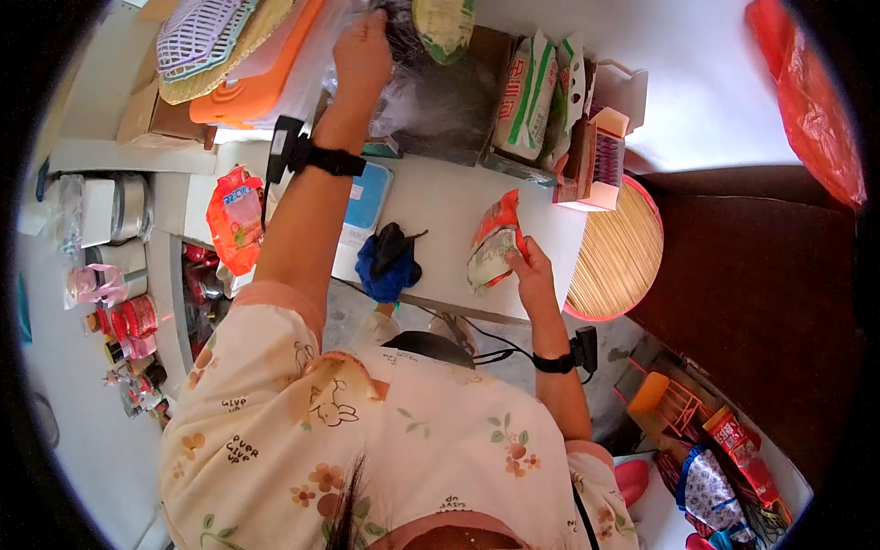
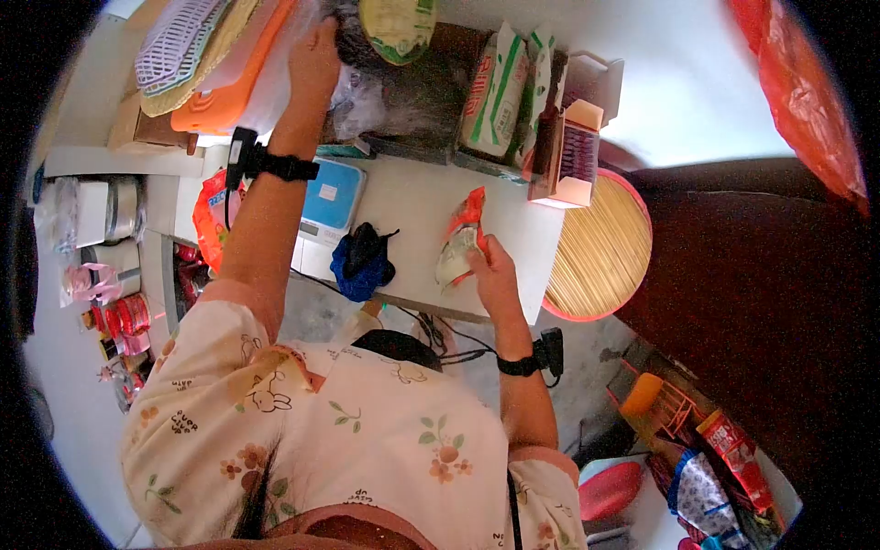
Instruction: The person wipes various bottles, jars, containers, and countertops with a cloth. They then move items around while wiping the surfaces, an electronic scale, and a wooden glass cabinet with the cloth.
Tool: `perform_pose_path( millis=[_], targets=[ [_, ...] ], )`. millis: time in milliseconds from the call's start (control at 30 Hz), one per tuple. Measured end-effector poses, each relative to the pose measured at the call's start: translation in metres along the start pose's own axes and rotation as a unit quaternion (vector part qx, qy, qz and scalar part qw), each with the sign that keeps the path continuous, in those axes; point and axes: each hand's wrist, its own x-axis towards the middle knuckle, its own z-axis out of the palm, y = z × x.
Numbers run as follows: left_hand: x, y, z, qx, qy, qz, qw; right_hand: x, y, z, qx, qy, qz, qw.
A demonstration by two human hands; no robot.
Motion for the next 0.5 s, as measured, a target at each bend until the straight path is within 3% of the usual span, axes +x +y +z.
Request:
perform_pose_path(
  millis=[67, 100, 300, 400, 500],
  targets=[
    [0.006, -0.004, -0.014, 0.045, 0.009, -0.027, 0.999, -0.002, -0.013, -0.001, 0.051, 0.001, -0.008, 0.999],
    [0.005, 0.001, -0.014, 0.003, 0.035, 0.044, 0.998, -0.002, -0.018, -0.001, 0.077, 0.0, -0.013, 0.997],
    [-0.02, 0.013, -0.005, -0.027, -0.035, 0.03, 0.999, -0.004, -0.033, -0.004, 0.07, -0.005, -0.027, 0.997],
    [-0.033, 0.006, 0.016, -0.014, 0.0, 0.066, 0.998, -0.008, -0.041, -0.005, 0.08, -0.005, -0.025, 0.996],
    [-0.045, 0.005, 0.027, 0.037, -0.064, 0.021, 0.997, -0.014, -0.053, -0.005, 0.09, -0.013, -0.028, 0.995]
  ],
)
